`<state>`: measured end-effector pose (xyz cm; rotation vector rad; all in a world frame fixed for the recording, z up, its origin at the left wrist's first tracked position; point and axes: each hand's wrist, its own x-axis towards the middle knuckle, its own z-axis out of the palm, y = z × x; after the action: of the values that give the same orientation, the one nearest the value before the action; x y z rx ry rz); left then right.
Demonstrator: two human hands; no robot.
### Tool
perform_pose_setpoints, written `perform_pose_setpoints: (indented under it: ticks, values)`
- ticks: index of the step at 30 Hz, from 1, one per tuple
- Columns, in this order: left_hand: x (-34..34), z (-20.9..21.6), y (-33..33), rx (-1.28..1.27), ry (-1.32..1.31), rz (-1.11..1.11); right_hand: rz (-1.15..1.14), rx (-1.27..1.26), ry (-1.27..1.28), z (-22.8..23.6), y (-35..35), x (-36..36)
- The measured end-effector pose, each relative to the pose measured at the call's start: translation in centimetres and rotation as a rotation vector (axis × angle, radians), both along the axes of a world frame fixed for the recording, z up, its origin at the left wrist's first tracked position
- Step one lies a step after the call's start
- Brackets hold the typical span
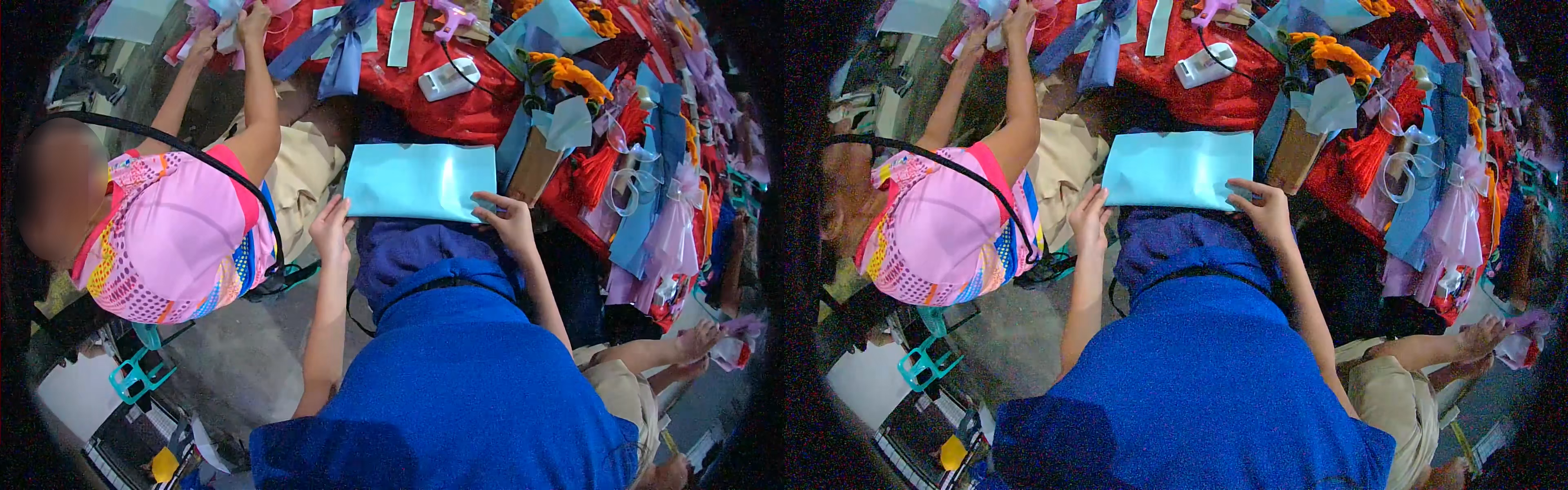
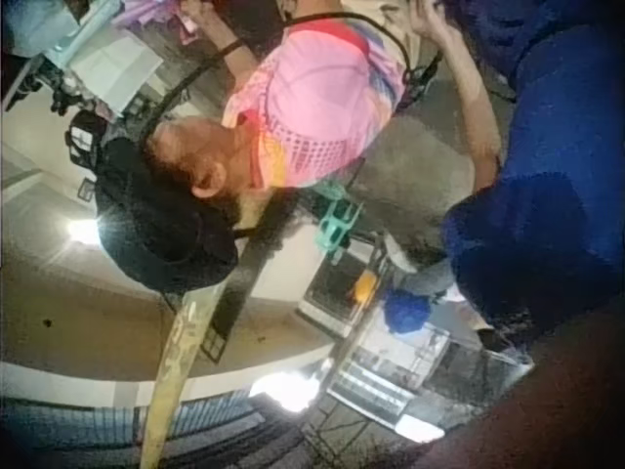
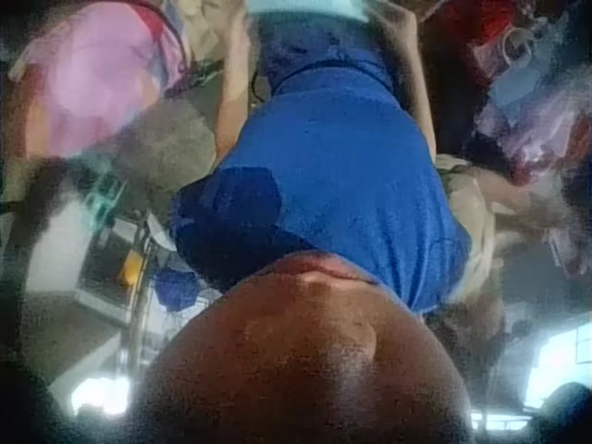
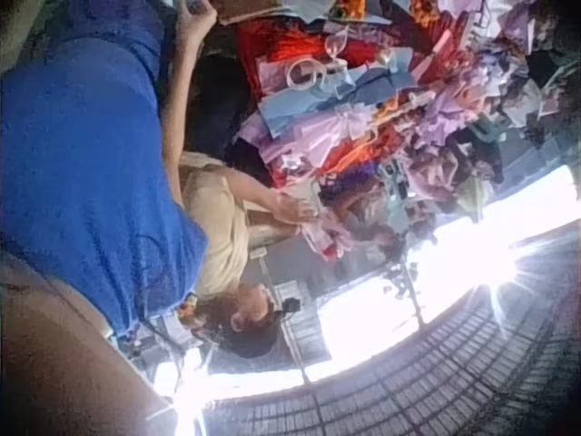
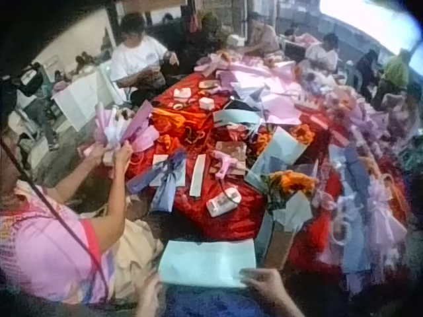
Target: The person assembles a paper bouquet by wrapping light blue paper around artificial sunflowers. They use scissors to cut the paper to size, fold it around the stems, and secure the wrap with tape while working at a table with other people.
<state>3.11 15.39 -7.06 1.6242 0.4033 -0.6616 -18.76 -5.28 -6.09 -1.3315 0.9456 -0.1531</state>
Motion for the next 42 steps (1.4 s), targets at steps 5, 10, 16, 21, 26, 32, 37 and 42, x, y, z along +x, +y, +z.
perform_pose_setpoints:
  ticks: [5,10,16,21,26,32,37,42]
  values:
    - [-0.4,-0.6,0.4,-0.058,-0.015,0.023,-0.021,0.010,0.046,-0.1,0.2,0.0]
    - [-0.8,-1.1,0.1,-0.052,-0.040,0.118,-0.089,0.076,0.035,0.7,0.3,0.6]
    - [-1.0,-0.7,0.2,-0.044,0.009,0.113,-0.034,-0.058,0.136,0.0,0.2,0.3]
    - [-0.9,-0.9,0.7,-0.032,0.020,0.085,0.038,-0.252,0.155,0.4,0.2,0.6]
    - [-0.9,-1.6,0.7,-0.023,0.033,0.100,0.027,-0.218,0.139,0.4,0.2,0.9]
    - [-1.1,-1.0,0.2,-0.003,0.040,0.183,-0.015,-0.232,0.175,0.1,0.5,0.8]
    - [-0.1,-1.8,1.1,0.043,-0.104,-0.044,0.088,-0.159,0.089,-0.8,0.2,0.4]
    - [0.3,-2.1,0.3,0.626,-1.112,-0.423,0.165,-0.024,0.077,0.6,0.5,1.9]
